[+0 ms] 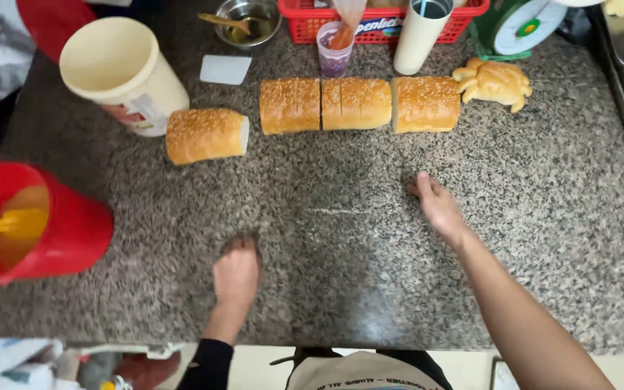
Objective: Slicing bread loaves and applying an egg wash glaze using a spatula.
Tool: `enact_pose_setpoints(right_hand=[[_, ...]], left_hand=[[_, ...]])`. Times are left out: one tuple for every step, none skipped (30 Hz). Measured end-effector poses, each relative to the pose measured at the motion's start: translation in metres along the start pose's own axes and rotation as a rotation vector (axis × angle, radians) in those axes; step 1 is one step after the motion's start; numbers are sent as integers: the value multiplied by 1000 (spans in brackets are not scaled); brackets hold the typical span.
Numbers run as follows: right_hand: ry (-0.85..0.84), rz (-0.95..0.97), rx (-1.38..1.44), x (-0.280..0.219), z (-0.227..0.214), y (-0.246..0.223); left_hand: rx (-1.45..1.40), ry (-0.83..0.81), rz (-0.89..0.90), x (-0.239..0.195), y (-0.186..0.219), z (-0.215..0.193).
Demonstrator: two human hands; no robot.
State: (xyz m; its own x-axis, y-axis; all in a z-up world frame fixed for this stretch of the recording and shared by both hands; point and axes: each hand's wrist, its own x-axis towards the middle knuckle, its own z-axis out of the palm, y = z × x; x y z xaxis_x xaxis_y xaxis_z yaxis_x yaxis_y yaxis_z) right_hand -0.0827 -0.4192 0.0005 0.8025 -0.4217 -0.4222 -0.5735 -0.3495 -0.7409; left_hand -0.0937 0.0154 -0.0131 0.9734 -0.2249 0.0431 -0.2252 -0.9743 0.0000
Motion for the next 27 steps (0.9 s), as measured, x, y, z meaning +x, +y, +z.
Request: enact_pose_setpoints(right_hand=[[-12,-14,-10,6,-3,8],[-50,-71,-27,13,-7,16],[-91,-123,-43,17,-9,26],[-106,-134,-51,18,-15,30],[-177,-161,69,20,-21,32],[-250,-185,189,23,-27,35],[-265,-191,184,19,-38,35],[-187,-283,-5,15,-50,35],[-103,-370,-196,10,-64,37],[-113,-375,-204,13,-76,43],[-97,-362,-261,16,-89,47],[-79,-349,-318,20,-102,50],[-79,-352,-321,39,-113,76],[0,-423,-503,58,-124,101],[82,-489,-682,76,-134,126],[85,-488,-681,80,-144,137],[49,-449,-673,86,-153,144],[14,-409,-664,93,-162,152],[19,-405,-663,86,-168,140],[-72,-357,-682,79,-173,128],[-166,-303,-701,69,-178,119],[-164,-293,-700,67,-179,113],[-192,-251,-687,65,-179,108],[-219,-208,-673,63,-179,101],[-217,-199,-670,60,-179,94],[-218,-167,-701,57,-179,87],[-222,-130,-733,52,-178,83]], left_hand=[[-2,4,-20,-8,21,0],[-15,-57,-89,-16,42,0],[-27,-121,-158,-26,64,-1],[-27,-120,-177,-35,87,7],[-70,-136,-202,-40,111,15],[-113,-151,-226,-45,135,23],[-111,-150,-243,-47,161,18],[-113,-108,-204,-49,188,13],[-119,-68,-162,-52,217,9],[-122,-70,-175,-52,243,6],[-104,-75,-139,-48,268,3],[-87,-81,-104,-44,293,0],[-89,-79,-107,-40,308,7],[-106,-82,-75,-35,323,13],[-120,-86,-38,-31,335,19],[-120,-84,-35,-28,335,21],[-133,-100,-32,-21,333,23],[-145,-116,-29,-13,331,25],[-145,-116,-23,-3,317,9],[-85,-115,-30,6,301,-5],[-25,-121,-36,14,285,-19],[-27,-125,-27,25,266,-10],[-8,-109,-18,36,246,-1],[11,-92,-8,48,225,8],[12,-96,1,58,217,13],[24,-20,58,68,208,19],[34,51,117,75,200,27]])
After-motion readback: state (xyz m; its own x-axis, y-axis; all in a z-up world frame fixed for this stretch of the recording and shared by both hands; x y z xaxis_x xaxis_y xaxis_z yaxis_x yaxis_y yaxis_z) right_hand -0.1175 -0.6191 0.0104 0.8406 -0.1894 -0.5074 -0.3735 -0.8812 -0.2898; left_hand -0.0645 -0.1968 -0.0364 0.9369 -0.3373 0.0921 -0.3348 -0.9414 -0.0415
